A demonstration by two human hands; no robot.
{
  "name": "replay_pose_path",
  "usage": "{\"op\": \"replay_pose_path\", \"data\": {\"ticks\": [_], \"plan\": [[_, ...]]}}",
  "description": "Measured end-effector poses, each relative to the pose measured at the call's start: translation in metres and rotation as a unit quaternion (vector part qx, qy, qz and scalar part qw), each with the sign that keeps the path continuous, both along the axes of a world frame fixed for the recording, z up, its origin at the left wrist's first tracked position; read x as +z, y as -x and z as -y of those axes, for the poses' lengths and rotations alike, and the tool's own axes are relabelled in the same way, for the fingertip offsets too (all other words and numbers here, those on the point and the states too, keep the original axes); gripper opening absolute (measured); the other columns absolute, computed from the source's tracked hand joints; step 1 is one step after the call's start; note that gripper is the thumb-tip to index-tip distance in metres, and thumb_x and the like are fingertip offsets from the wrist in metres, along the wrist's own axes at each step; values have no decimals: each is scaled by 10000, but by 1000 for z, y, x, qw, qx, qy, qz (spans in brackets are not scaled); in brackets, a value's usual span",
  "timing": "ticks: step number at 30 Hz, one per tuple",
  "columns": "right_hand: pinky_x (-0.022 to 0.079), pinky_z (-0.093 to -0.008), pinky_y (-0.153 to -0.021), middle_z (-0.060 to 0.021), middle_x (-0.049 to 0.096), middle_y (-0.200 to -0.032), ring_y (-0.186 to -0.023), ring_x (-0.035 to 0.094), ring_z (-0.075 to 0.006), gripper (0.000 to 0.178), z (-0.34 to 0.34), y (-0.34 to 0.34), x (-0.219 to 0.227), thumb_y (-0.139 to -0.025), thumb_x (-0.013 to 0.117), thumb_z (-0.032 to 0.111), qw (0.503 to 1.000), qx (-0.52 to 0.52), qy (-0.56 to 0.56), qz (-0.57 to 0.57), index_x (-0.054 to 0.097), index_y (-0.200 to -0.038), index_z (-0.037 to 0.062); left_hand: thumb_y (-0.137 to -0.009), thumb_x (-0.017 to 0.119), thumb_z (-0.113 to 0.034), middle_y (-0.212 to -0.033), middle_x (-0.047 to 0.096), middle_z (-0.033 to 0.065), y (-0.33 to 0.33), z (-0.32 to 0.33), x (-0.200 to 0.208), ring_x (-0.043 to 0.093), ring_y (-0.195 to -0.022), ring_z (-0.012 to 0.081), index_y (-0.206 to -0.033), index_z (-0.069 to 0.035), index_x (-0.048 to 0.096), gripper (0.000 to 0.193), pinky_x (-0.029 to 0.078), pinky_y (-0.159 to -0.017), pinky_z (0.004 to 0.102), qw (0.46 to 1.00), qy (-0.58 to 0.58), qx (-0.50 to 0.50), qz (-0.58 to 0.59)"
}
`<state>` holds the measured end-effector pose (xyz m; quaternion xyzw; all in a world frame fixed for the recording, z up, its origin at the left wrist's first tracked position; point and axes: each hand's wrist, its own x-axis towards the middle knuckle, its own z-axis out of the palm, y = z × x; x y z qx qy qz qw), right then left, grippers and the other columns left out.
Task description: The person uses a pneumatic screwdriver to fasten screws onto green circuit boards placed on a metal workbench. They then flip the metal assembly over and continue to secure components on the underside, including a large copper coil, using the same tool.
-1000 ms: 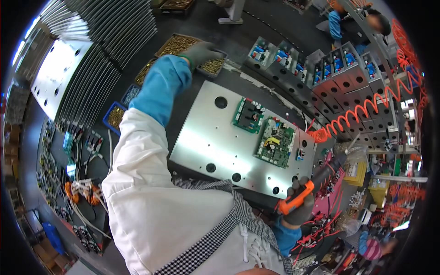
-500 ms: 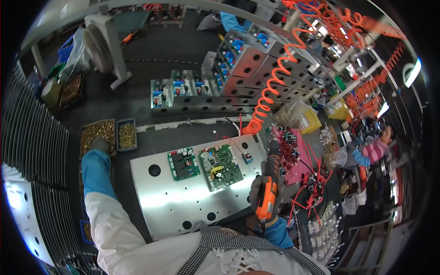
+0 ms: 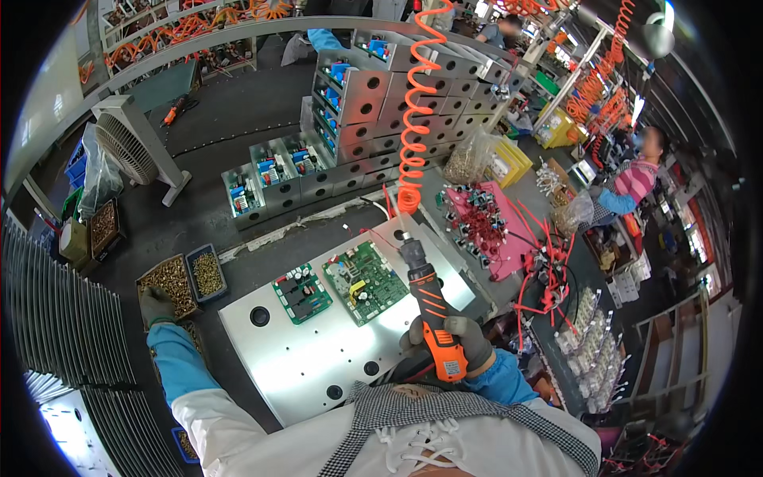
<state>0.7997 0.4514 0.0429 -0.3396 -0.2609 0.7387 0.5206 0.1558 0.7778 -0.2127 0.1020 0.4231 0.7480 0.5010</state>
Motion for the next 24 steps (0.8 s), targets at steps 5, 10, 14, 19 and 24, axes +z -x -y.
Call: {"op": "replay_pose_path", "data": {"ticks": [5,10,14,19,24], "plan": [[531,-467,-1002,-181,667,-1101,-1125,657,-345,562,-1,-6,11,-890,601,254,997,79,-4,19,468,-1369,-8,-1056,528,-125,-1082,691,119,-51,33,47,681,-934,197,-1143,-6,651,192,594,-740,275,980,-122,-52,148],[521,-438,-1013,-163,674,-1101,-1130,659,-303,628,3,-22,5,-900,628,237,989,142,-29,41,428,-1442,-8,-1048,575,-147,-1027,680,40,-154,105,143,653,-898,121,-1143,-33,653,167,573,-730,251,946,-178,-224,155],[479,-459,-1050,-148,672,-1105,-1118,642,-301,739,3,-44,-6,-852,679,229,973,219,-57,42,398,-1500,13,-1050,594,-196,-869,507,-62,-278,183,213,460,-733,36,-1135,-97,640,138,462,-655,183,947,-88,-287,113],[573,-351,-896,-141,676,-1130,-1017,680,-210,781,5,-63,-1,-871,708,207,949,297,-45,94,356,-1547,37,-1019,645,-300,-871,473,-81,-372,227,200,415,-737,44,-1193,-121,640,250,397,-615,166,874,-47,-423,232],[552,-326,-849,-99,636,-1083,-954,645,-175,734,10,-96,-17,-884,686,168,918,364,-78,137,370,-1535,47,-1044,591,-380,-856,468,-63,-420,245,201,372,-696,35,-1204,-81,591,339,319,-542,154,904,-71,-413,88]]}}
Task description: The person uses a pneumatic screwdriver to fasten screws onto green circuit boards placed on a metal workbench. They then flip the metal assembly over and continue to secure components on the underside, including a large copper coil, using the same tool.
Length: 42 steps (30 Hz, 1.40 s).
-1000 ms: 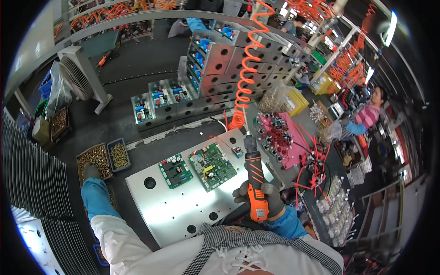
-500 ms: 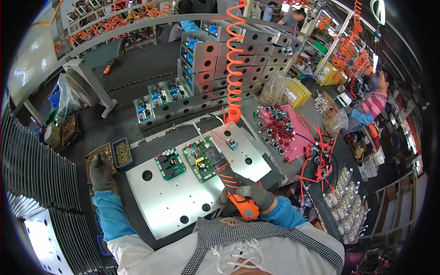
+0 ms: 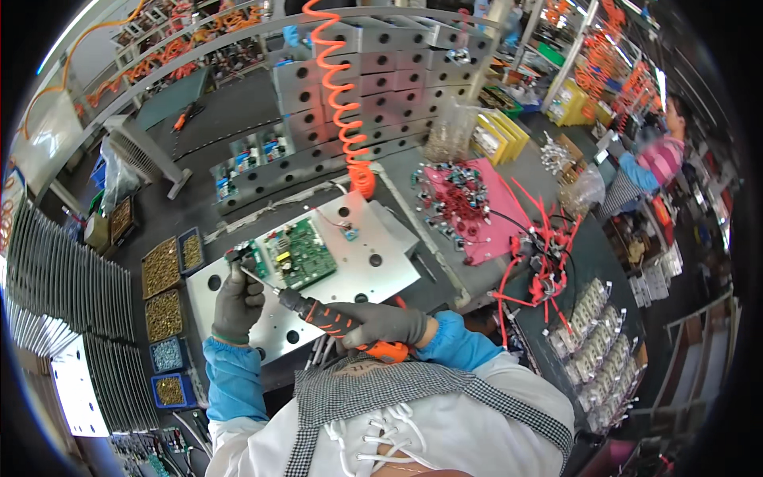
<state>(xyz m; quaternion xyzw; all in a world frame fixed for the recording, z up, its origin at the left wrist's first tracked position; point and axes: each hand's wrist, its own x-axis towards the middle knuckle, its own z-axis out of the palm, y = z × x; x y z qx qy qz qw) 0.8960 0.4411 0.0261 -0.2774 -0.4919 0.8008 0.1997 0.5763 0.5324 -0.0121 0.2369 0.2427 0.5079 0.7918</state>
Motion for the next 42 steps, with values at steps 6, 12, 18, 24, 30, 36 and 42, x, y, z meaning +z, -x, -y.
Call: {"op": "replay_pose_path", "data": {"ticks": [6,12,18,24,30,36,42], "plan": [[529,-276,-779,-38,604,-1025,-878,600,-111,691,10,-40,-1,-855,692,146,998,-35,-27,38,437,-1489,44,-1044,594,-396,-840,517,-40,-35,-3,8,376,-614,23,-1163,-55,595,361,294,-476,147,996,-12,-1,-90],[520,-283,-839,-48,613,-1110,-952,595,-127,711,4,-65,1,-852,709,176,998,-8,2,57,440,-1495,37,-1042,616,-368,-810,564,-23,-41,-8,10,435,-614,32,-1101,-13,623,360,309,-481,160,959,-106,-4,-264],[521,-299,-874,-69,629,-1200,-1027,603,-141,724,-3,-69,-18,-835,732,237,993,-6,-68,92,478,-1475,12,-1006,627,-315,-899,662,2,-28,-24,35,536,-718,98,-1155,9,710,366,448,-658,247,795,-242,-191,-523],[493,-311,-924,-85,662,-1164,-1059,605,-146,813,1,-55,-22,-784,765,222,980,-26,-135,142,452,-1505,12,-1000,608,-492,-1006,679,9,-4,-9,15,528,-831,101,-1228,-28,702,525,453,-704,259,895,-33,11,-444],[535,-368,-910,-126,695,-1097,-983,672,-228,859,21,-109,-91,-686,737,150,999,-31,43,13,471,-1489,4,-946,620,-581,-1212,702,133,165,-43,-47,641,-1084,219,-1286,3,676,678,491,-936,356,615,52,194,-762],[571,-360,-820,-132,690,-1040,-932,680,-239,489,32,-90,-109,-713,737,208,968,-205,134,-55,631,-1141,-3,-980,570,-547,-1193,715,193,199,-52,-110,664,-1107,296,-1260,70,667,685,475,-986,390,705,122,100,-692],[585,-368,-822,-112,685,-1002,-984,679,-250,487,29,-90,-92,-721,737,300,965,-245,63,-73,645,-1099,8,-1001,540,-492,-1079,733,209,194,-25,-77,687,-981,304,-1197,89,673,627,501,-917,385,640,31,131,-757]]}}
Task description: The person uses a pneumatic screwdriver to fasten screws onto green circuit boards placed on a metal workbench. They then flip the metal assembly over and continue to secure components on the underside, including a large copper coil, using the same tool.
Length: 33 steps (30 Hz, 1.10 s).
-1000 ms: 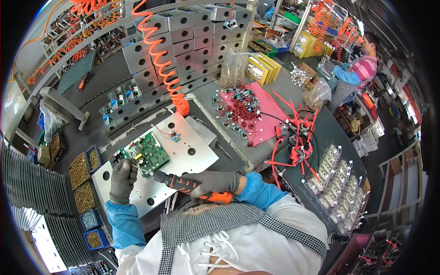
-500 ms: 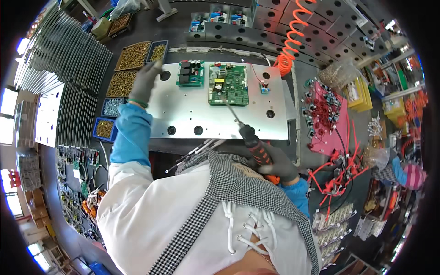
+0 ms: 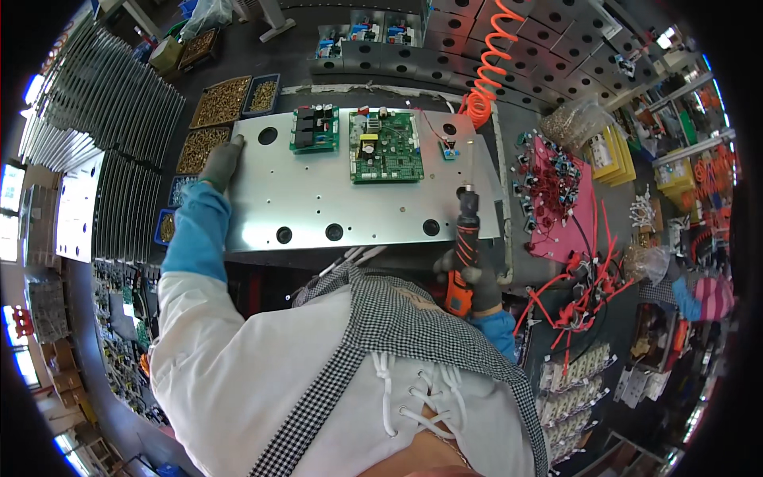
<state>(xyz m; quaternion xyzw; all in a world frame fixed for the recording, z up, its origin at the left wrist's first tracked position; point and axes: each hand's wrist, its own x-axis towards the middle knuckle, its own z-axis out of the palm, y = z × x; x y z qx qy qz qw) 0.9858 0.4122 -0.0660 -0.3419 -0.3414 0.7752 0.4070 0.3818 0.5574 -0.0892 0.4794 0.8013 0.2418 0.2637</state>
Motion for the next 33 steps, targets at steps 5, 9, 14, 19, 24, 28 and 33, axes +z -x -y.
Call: {"op": "replay_pose_path", "data": {"ticks": [5,9,14,19,24,28,33], "plan": [[563,-445,-840,-124,700,-963,-997,679,-332,531,-3,-23,42,-611,808,207,993,69,-26,-91,667,-1067,-25,-1023,544,-426,-1048,744,146,4,70,56,687,-946,209,-1179,63,687,533,506,-873,349,991,38,54,114],[565,-492,-862,-179,719,-971,-972,690,-392,618,-7,-35,74,-627,807,110,981,131,-43,-136,613,-1184,-75,-1035,582,-282,-1088,729,110,-4,145,90,678,-933,168,-1267,41,638,401,520,-901,306,966,23,55,252],[561,-507,-924,-209,725,-1010,-969,705,-392,688,-2,-47,82,-630,806,107,971,180,18,-154,569,-1243,-95,-1016,614,-197,-1135,712,118,-43,243,113,678,-972,163,-1340,44,585,406,534,-917,298,942,141,113,281],[578,-440,-888,-210,712,-1047,-945,707,-320,668,-11,-52,97,-648,794,146,973,218,56,-51,579,-1236,-87,-1059,487,-434,-1180,731,171,-60,296,40,695,-1069,241,-1306,0,646,524,499,-960,382,910,358,-202,-51],[584,-385,-852,-191,699,-1056,-925,697,-260,581,-30,-30,130,-710,744,178,975,212,2,61,587,-1217,-59,-997,476,-648,-1349,636,231,-86,272,0,577,-1292,374,-1317,-11,651,734,404,-1106,449,872,460,-166,-17],[575,-360,-826,-146,684,-1063,-903,691,-223,431,-39,26,153,-827,660,187,986,122,-44,100,585,-1198,-20,-943,497,-733,-1346,648,210,-12,274,-65,579,-1296,360,-1297,-27,673,809,402,-1102,471,818,530,-217,-56],[570,-344,-795,-116,689,-1039,-860,692,-211,384,-62,89,158,-890,647,209,994,20,-30,100,587,-1228,35,-963,524,-663,-1227,707,180,-18,203,37,646,-1176,335,-1261,-45,703,709,455,-1025,475,775,592,-198,-102]]}}
